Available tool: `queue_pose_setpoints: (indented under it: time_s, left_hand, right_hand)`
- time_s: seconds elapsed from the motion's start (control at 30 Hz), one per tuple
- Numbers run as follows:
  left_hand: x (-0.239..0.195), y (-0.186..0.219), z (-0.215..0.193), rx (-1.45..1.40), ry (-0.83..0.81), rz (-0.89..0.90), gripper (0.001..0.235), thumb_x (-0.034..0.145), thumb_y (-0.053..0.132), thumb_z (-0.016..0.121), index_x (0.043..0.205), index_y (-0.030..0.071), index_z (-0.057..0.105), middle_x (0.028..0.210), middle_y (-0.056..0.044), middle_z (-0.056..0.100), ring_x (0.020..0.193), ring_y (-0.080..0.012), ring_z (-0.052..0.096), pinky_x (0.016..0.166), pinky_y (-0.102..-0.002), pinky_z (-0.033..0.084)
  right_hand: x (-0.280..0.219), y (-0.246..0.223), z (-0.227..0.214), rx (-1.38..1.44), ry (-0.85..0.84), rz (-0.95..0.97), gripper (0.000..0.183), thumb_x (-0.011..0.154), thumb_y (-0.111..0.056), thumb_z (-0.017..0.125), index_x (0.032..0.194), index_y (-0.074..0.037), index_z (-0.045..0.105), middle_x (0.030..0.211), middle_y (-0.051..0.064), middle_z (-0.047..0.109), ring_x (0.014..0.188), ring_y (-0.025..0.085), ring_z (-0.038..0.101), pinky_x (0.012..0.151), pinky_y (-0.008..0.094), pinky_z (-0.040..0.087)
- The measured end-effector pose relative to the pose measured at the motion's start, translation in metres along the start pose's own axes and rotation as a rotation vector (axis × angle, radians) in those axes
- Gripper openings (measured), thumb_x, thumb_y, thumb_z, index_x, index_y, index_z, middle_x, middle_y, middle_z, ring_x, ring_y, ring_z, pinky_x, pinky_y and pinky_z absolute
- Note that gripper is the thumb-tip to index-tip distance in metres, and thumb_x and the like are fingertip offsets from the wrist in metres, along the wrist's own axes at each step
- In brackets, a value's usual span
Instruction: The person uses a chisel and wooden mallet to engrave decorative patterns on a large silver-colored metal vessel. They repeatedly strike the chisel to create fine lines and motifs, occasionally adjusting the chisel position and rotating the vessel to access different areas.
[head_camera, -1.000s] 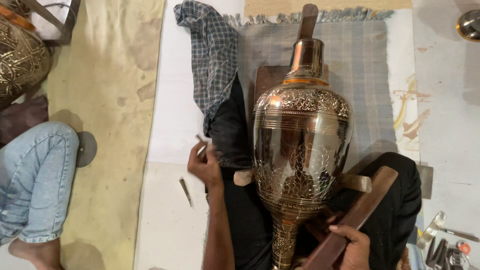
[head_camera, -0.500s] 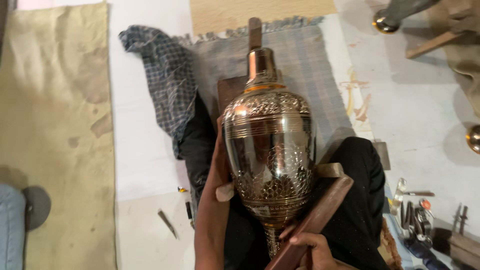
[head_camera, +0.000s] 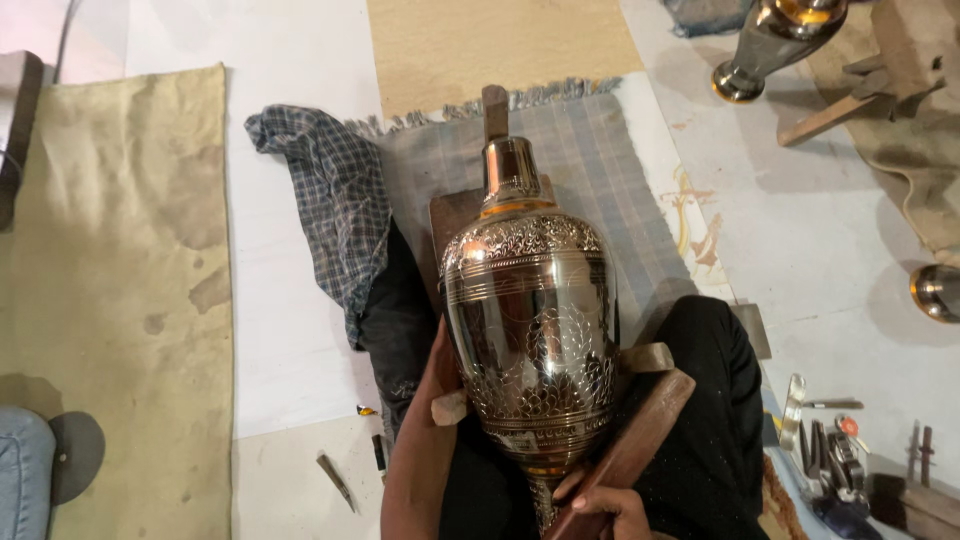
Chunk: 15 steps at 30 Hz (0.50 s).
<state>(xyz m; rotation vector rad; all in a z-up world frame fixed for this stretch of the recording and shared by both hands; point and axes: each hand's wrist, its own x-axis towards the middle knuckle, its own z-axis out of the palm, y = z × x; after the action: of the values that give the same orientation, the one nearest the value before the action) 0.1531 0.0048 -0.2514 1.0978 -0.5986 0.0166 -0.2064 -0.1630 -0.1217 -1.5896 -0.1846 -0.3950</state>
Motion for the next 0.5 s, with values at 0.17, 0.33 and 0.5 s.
queue_pose_setpoints:
  time_s: [0.17,0.33,0.5]
  left_hand:
    - [0.021,0.018,-0.006,0.018,0.001,0.083,0.032,0.105,0.017,0.066,0.133,0.001,0.064,0.105,-0.007,0.075,0.087,-0.0127,0.073,0.073,-0.027,0.064]
    - [0.035,0.031,-0.008,0.250,0.136,0.219,0.035,0.106,0.015,0.062,0.139,0.002,0.060,0.111,-0.008,0.075,0.092,-0.0130,0.074,0.078,-0.028,0.066]
    - [0.034,0.027,-0.004,0.383,0.327,0.301,0.032,0.108,0.009,0.056,0.138,-0.001,0.061,0.112,-0.011,0.075,0.093,-0.0131,0.073,0.079,-0.027,0.064]
  right_hand:
    - [0.004,-0.004,0.009,0.046,0.176,0.119,0.032,0.086,-0.015,0.077,0.104,-0.006,0.052,0.100,0.021,0.067,0.086,0.029,0.073,0.083,0.050,0.059]
    - [0.013,-0.007,0.021,0.202,0.320,0.047,0.028,0.088,-0.014,0.078,0.101,-0.006,0.055,0.103,0.023,0.067,0.086,0.031,0.070,0.085,0.053,0.058]
    - [0.011,-0.003,0.018,0.329,0.346,0.057,0.024,0.089,-0.010,0.074,0.102,-0.002,0.055,0.108,0.025,0.067,0.087,0.032,0.068,0.083,0.053,0.059]
